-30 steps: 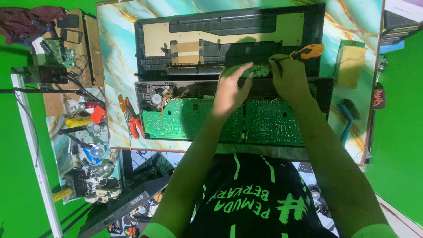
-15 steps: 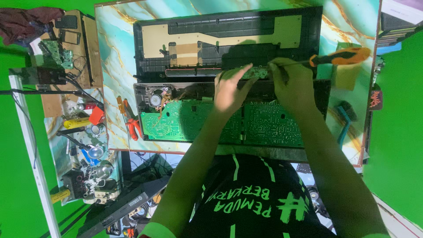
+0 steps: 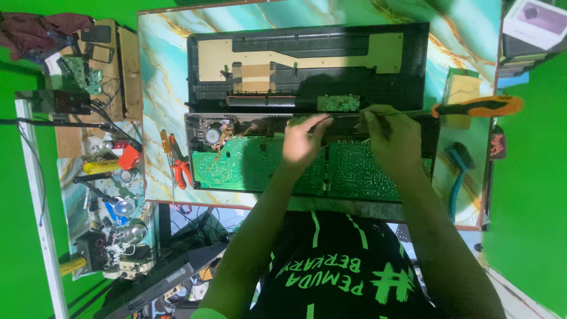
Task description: The person disassembles an electronic keyboard on a table, using a screwdriver to remove screws from internal circuit boards and handling loose wiring by hand and with pliers.
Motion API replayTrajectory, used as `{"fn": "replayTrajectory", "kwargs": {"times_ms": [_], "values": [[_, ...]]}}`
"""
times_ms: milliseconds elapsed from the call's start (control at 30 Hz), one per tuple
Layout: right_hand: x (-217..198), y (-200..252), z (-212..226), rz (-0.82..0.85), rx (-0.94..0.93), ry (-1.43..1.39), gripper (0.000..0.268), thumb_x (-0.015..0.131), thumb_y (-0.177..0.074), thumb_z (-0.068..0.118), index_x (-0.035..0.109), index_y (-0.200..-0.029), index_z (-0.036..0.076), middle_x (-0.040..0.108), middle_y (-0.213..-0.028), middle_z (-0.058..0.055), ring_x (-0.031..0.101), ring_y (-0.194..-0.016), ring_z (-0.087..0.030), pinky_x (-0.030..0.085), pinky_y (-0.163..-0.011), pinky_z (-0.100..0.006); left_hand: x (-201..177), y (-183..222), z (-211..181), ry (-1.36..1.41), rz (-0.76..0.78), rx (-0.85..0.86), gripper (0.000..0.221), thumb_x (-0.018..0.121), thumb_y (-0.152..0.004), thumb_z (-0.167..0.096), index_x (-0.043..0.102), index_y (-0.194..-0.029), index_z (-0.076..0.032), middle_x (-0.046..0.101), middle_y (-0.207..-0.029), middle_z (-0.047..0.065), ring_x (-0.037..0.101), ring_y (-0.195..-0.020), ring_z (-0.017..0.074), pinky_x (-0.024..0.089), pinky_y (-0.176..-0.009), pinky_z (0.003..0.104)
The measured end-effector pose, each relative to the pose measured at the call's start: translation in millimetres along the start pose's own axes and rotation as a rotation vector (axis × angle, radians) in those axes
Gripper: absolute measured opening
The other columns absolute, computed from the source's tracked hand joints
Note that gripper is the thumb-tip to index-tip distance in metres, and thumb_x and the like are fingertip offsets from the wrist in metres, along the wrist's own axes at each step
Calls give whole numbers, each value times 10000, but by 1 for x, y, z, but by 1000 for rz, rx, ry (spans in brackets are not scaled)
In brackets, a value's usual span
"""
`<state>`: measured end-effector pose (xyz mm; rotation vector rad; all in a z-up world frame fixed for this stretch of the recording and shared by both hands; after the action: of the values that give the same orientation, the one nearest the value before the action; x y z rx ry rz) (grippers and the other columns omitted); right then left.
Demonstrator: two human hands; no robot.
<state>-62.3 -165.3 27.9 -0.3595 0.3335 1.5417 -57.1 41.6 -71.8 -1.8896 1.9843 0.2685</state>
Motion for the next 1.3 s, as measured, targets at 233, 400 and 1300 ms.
{"fn": "replayTrajectory", "kwargs": {"times_ms": [233, 400, 1300], "values": [[11, 26, -12, 59, 94, -87, 180, 601, -1075, 186, 673, -1088, 22, 745, -918, -54, 671, -805, -103, 508, -713, -253, -34, 38, 29, 1016, -117, -535, 394, 525, -1080, -325, 656, -1216, 21, 769, -1045, 112, 708, -949, 192, 536, -891, 326], [32, 50, -12, 206, 203, -205, 241, 574, -1086, 230, 678, -1031, 20, 733, -958, -85, 673, -919, -137, 519, -859, -274, -63, 76, 39, 1240, -125, -541, 388, 487, -1129, -358, 617, -1191, 2, 714, -983, 115, 700, -941, 214, 551, -901, 364], [199, 183, 30, 309, 216, -184, 199, 624, -1018, 185, 710, -1123, 39, 660, -822, -14, 588, -730, -82, 473, -661, -252, -189, 225, 40, 1035, -74, -469, 269, 670, -1041, -269, 656, -1162, -28, 685, -981, 48, 647, -913, 144, 517, -894, 319]]}}
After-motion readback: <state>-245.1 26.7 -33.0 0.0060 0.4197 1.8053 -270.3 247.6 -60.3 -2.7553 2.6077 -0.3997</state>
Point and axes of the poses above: each hand's wrist, its own y-axis away from the middle knuckle, its own x-axis out of the palm, z = x × y, the point moved 2 cm from there along -y, towards the middle knuckle
